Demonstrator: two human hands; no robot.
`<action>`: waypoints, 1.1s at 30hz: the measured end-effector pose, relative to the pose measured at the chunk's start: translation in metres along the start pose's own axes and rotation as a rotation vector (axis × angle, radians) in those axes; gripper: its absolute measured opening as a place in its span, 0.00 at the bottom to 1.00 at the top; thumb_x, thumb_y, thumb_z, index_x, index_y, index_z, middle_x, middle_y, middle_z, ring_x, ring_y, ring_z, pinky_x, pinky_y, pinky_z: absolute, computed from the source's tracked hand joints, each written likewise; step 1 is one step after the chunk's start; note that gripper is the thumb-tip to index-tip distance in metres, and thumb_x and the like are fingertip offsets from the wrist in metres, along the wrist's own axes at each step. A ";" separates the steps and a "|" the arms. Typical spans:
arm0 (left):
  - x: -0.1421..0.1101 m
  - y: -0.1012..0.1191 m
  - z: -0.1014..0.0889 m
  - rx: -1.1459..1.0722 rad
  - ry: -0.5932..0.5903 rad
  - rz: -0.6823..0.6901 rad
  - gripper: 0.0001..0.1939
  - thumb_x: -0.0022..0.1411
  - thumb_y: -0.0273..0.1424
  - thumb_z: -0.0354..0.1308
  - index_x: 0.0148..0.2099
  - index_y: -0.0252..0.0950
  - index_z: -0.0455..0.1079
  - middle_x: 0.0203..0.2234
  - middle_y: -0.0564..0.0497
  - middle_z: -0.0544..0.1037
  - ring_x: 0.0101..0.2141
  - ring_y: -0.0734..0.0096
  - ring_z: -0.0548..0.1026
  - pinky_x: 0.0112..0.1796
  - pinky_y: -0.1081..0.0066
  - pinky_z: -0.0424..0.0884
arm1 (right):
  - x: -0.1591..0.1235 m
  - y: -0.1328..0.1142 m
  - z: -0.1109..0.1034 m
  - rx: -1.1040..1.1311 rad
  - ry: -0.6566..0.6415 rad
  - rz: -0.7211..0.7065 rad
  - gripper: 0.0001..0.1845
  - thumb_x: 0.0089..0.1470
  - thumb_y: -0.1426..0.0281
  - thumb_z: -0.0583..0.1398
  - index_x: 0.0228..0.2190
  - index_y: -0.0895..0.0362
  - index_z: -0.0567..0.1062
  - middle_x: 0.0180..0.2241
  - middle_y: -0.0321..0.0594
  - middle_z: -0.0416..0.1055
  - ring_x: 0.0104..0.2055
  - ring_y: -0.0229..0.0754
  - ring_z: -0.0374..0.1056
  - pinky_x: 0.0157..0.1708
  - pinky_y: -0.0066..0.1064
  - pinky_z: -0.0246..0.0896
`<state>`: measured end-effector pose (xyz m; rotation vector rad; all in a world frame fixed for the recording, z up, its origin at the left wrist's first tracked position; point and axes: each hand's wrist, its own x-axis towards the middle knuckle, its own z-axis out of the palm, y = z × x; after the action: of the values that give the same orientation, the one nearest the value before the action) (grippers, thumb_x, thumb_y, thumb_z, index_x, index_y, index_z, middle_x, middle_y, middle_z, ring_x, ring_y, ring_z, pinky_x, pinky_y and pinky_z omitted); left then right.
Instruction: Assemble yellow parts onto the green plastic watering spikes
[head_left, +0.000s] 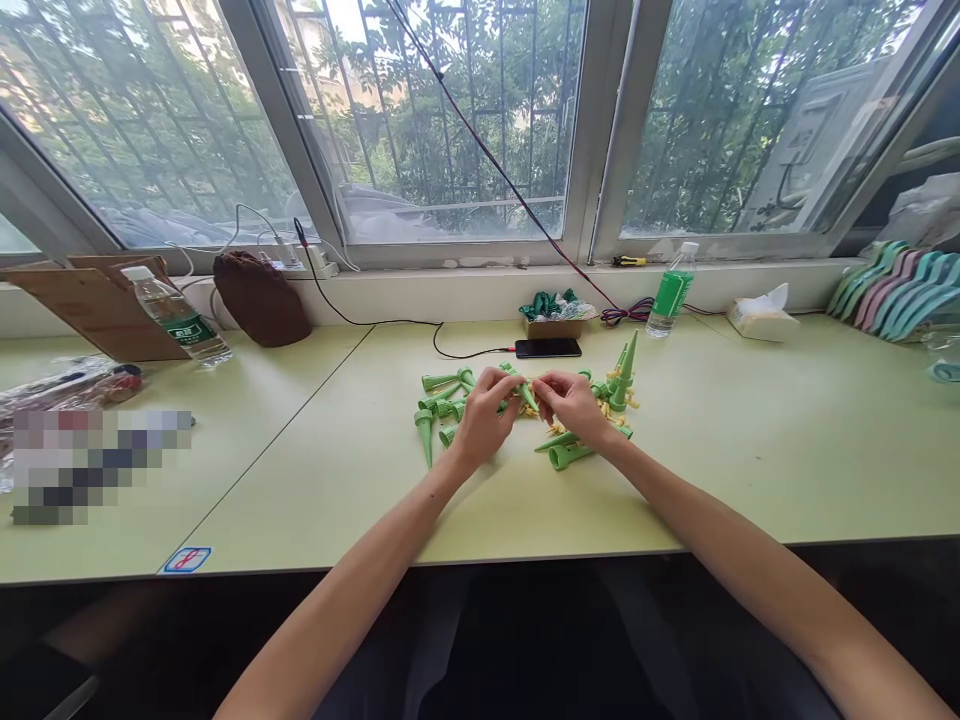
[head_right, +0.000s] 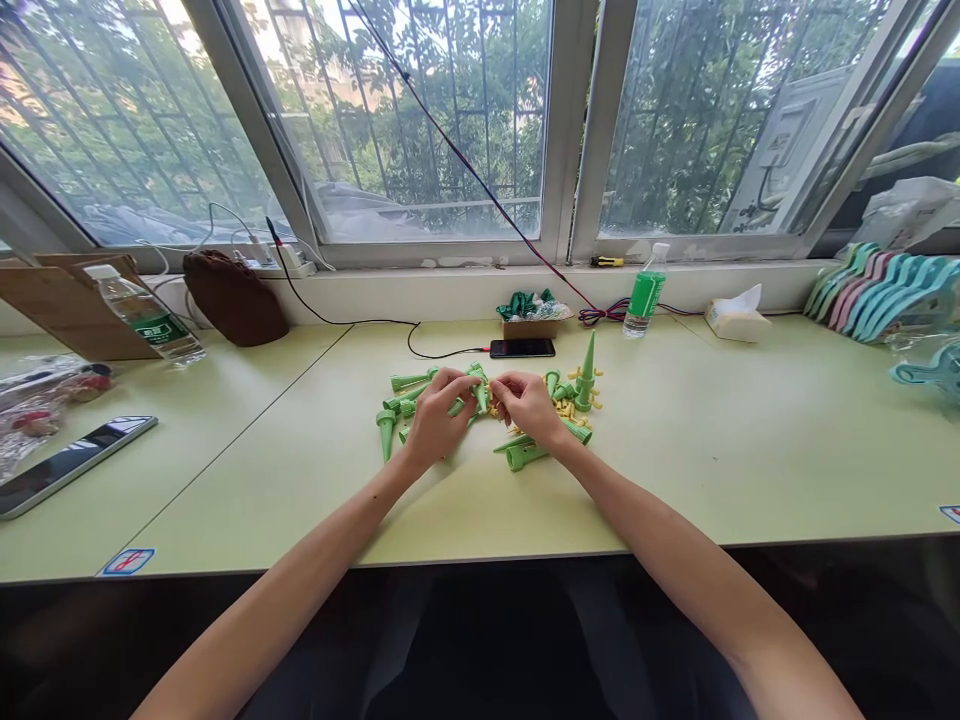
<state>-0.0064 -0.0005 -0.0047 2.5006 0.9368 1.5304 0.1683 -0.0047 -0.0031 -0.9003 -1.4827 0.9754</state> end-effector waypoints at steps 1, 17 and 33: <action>0.001 0.001 0.000 -0.027 0.021 -0.042 0.09 0.65 0.26 0.55 0.46 0.38 0.72 0.38 0.49 0.70 0.33 0.74 0.73 0.38 0.70 0.72 | 0.000 -0.001 0.000 0.000 0.030 -0.012 0.23 0.52 0.49 0.63 0.26 0.58 0.73 0.18 0.34 0.67 0.17 0.34 0.62 0.16 0.27 0.58; 0.007 0.012 -0.003 -0.303 -0.168 -0.461 0.22 0.62 0.48 0.57 0.29 0.33 0.68 0.25 0.51 0.75 0.28 0.72 0.72 0.29 0.73 0.66 | -0.003 -0.001 -0.005 -0.119 0.073 -0.127 0.16 0.56 0.56 0.62 0.30 0.58 0.76 0.20 0.34 0.67 0.20 0.35 0.60 0.20 0.28 0.56; 0.001 0.005 -0.001 -0.066 -0.034 -0.119 0.07 0.62 0.35 0.63 0.36 0.36 0.74 0.30 0.51 0.70 0.31 0.72 0.69 0.33 0.72 0.67 | -0.001 0.001 -0.007 0.008 -0.062 -0.066 0.22 0.58 0.53 0.61 0.23 0.58 0.71 0.16 0.32 0.62 0.16 0.32 0.56 0.17 0.28 0.52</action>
<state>-0.0047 -0.0044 -0.0012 2.3720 0.9934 1.4542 0.1753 -0.0047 -0.0038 -0.8166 -1.5501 0.9675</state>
